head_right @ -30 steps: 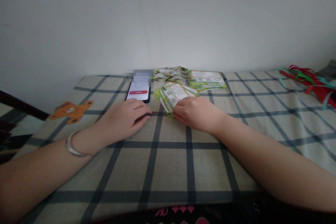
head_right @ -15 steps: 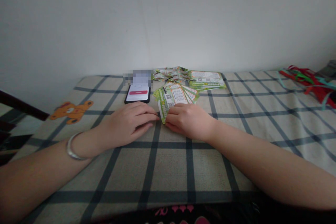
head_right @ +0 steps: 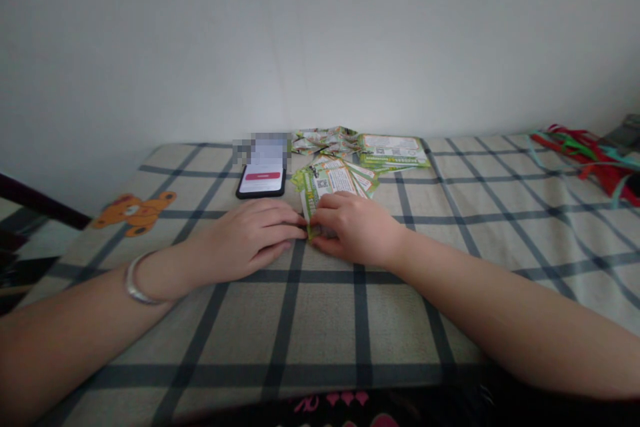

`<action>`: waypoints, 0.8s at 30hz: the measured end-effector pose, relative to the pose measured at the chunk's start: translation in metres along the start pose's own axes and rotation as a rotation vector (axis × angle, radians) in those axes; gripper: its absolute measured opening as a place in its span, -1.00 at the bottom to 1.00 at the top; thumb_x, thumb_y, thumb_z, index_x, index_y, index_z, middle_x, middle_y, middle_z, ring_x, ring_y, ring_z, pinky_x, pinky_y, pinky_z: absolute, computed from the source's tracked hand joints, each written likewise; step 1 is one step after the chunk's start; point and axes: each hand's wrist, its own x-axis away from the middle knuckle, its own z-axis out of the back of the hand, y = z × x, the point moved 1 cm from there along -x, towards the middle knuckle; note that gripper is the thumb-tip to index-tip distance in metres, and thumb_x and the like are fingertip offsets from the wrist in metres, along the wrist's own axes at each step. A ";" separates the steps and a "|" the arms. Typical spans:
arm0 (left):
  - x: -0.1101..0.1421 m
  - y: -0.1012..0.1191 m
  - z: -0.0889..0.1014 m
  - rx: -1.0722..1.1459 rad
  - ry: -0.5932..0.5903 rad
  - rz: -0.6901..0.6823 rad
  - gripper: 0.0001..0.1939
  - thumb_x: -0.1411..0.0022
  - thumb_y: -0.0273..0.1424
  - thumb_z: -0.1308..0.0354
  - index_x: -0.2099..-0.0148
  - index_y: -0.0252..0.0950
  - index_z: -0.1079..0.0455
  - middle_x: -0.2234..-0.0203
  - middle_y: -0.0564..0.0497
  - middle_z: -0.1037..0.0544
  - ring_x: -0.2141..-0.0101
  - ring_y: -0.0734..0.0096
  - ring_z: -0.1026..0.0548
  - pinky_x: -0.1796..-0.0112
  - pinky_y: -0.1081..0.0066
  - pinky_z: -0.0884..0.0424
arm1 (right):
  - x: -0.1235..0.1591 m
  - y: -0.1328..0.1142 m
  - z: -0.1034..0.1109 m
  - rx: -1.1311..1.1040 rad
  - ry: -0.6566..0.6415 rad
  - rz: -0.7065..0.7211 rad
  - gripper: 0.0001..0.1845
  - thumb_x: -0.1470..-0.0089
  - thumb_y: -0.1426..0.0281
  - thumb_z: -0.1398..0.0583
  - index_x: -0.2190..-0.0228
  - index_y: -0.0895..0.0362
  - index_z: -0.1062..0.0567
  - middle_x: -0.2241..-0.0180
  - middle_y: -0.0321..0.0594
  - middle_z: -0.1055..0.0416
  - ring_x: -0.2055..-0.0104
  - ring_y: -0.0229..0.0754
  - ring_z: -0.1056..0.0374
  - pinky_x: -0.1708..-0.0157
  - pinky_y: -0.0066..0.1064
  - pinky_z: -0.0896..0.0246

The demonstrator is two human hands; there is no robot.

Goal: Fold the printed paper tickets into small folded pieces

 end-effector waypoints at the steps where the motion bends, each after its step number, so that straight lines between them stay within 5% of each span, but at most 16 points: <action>1: 0.000 0.000 0.000 0.001 -0.003 -0.001 -0.79 -0.27 -0.47 -0.10 0.08 -0.29 -0.50 0.11 -0.07 -0.57 0.08 0.23 -0.47 0.00 0.15 -0.43 | 0.000 -0.001 0.000 0.009 -0.002 -0.003 -0.78 -0.18 0.32 -0.16 0.22 0.16 -0.55 0.25 -0.14 -0.45 0.20 -0.14 -0.36 0.17 -0.33 -0.24; 14: 0.000 -0.002 -0.001 0.000 0.009 0.059 -0.78 -0.32 -0.43 -0.06 0.09 -0.30 -0.51 0.14 -0.04 -0.60 0.09 0.23 -0.49 0.02 0.17 -0.43 | -0.005 -0.012 0.003 0.149 -0.025 -0.116 -0.74 -0.13 0.28 -0.18 0.22 0.15 -0.57 0.27 -0.14 -0.47 0.19 -0.06 -0.36 0.20 -0.28 -0.21; 20: 0.000 -0.002 -0.001 0.018 0.006 0.067 -0.79 -0.31 -0.43 -0.07 0.11 -0.30 -0.51 0.13 -0.04 -0.59 0.10 0.24 -0.50 0.03 0.18 -0.44 | -0.003 -0.009 -0.001 0.231 -0.005 0.032 -0.78 -0.17 0.37 -0.11 0.30 0.13 -0.56 0.34 -0.19 -0.48 0.29 -0.14 -0.34 0.32 -0.33 -0.12; 24: 0.001 -0.004 -0.002 0.022 0.021 0.083 -0.80 -0.30 -0.44 -0.08 0.11 -0.30 -0.51 0.14 -0.05 -0.59 0.12 0.23 -0.51 0.05 0.17 -0.46 | -0.002 -0.011 -0.002 0.214 0.022 -0.012 -0.80 -0.16 0.38 -0.12 0.33 0.14 -0.55 0.33 -0.19 -0.49 0.27 -0.15 -0.36 0.33 -0.34 -0.10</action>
